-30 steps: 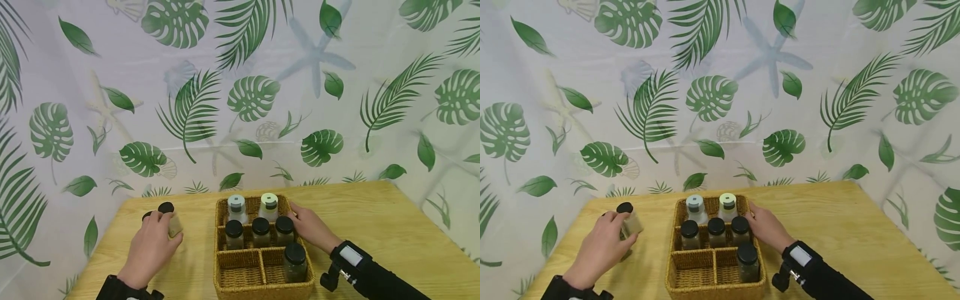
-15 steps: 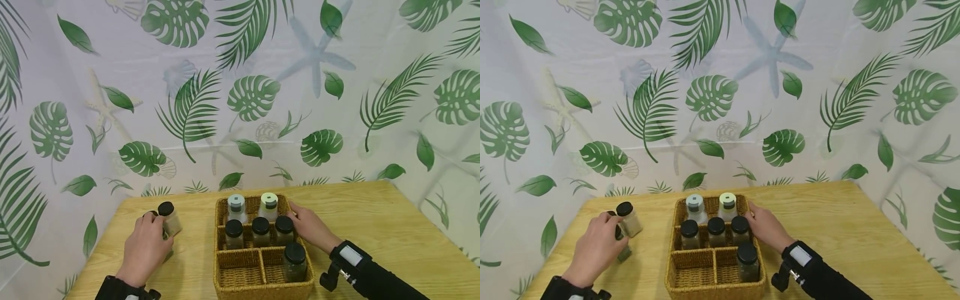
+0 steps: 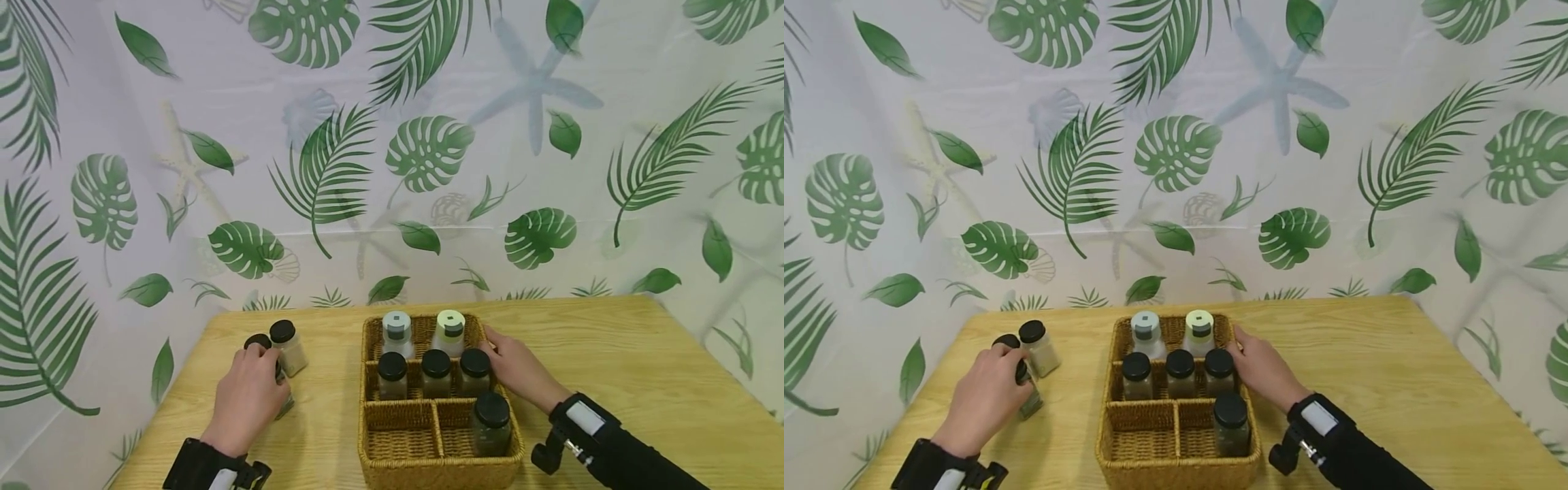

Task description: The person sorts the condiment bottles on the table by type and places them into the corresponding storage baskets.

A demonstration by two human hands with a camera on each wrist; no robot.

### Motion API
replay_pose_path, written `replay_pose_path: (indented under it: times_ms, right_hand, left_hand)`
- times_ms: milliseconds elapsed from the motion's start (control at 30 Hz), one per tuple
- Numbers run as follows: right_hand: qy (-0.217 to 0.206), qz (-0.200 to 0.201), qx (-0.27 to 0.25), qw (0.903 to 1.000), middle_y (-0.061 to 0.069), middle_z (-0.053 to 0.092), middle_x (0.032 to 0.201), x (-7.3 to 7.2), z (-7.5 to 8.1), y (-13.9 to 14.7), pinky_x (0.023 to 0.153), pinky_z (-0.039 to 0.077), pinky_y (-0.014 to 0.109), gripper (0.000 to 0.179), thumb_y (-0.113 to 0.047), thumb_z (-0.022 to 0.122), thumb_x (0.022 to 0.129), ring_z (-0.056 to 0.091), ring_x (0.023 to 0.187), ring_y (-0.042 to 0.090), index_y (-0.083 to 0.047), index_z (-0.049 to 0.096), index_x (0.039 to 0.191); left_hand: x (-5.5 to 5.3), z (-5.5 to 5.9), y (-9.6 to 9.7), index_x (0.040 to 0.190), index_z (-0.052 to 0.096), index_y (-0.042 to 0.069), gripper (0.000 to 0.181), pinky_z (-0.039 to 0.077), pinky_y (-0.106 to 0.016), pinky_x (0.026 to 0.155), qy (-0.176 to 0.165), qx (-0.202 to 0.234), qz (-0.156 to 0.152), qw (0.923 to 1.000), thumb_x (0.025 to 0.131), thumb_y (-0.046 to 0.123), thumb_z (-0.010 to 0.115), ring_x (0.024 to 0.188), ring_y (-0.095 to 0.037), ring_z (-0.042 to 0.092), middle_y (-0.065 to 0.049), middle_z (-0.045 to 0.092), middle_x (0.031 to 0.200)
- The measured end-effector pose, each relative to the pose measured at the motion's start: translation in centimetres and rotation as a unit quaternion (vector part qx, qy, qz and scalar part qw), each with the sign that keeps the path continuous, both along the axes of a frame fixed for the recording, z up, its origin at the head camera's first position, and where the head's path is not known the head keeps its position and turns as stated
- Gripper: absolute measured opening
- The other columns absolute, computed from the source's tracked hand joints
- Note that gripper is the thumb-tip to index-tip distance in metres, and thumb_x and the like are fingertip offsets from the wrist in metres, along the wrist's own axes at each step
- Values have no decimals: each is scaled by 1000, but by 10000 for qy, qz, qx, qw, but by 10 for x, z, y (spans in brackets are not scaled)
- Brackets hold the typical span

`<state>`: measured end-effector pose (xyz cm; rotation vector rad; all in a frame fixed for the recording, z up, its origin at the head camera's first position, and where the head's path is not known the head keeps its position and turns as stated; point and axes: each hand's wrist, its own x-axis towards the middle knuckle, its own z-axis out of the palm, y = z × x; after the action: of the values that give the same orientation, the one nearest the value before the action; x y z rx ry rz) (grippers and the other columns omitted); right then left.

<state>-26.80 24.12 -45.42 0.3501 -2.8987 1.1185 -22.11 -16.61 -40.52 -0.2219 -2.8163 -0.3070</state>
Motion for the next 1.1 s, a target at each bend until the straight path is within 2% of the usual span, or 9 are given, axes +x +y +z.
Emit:
replay_pose_path:
  times_ms: [333,567,767,967,1100]
  right_hand:
    - [-15,55,95,9999,-5,36,45,-2,2,0,40,31,27,53,-25,36,104,23,36,10,7,29,145]
    - [86,155,107,9998,-6,33,44,-7,3,-4,39,30,26,53,-26,35,104,23,36,9,8,30,144]
    - [96,180,13,9998,-6,31,43,-6,1,-4,38,28,26,52,-24,37,104,24,35,10,9,30,144]
    - [-22,137,22,9999,-7,32,43,-3,-2,-1,39,29,26,53,-26,36,104,24,35,9,8,29,145]
    - [0,41,61,10000,-4,38,45,0,-2,4,43,33,29,53,-24,36,104,22,36,10,8,28,145]
  left_hand:
    - [3,4,0,104,67,-2,31,50,-44,55,-71,128,-85,9999,74,1,65,87,-37,51,-21,57,92]
    - [12,15,6,104,67,-2,29,48,-41,58,338,232,-255,9988,75,1,63,87,-34,49,-19,56,93]
    - [24,33,27,114,63,2,33,48,-39,63,394,251,-459,9979,82,5,58,102,-34,46,-18,56,106]
    - [36,49,53,120,60,5,33,45,-36,80,518,396,-950,9933,87,8,55,105,-28,43,-13,53,111]
    - [37,59,70,118,62,7,35,47,-37,74,620,416,-1162,9904,83,8,57,102,-27,45,-12,56,109]
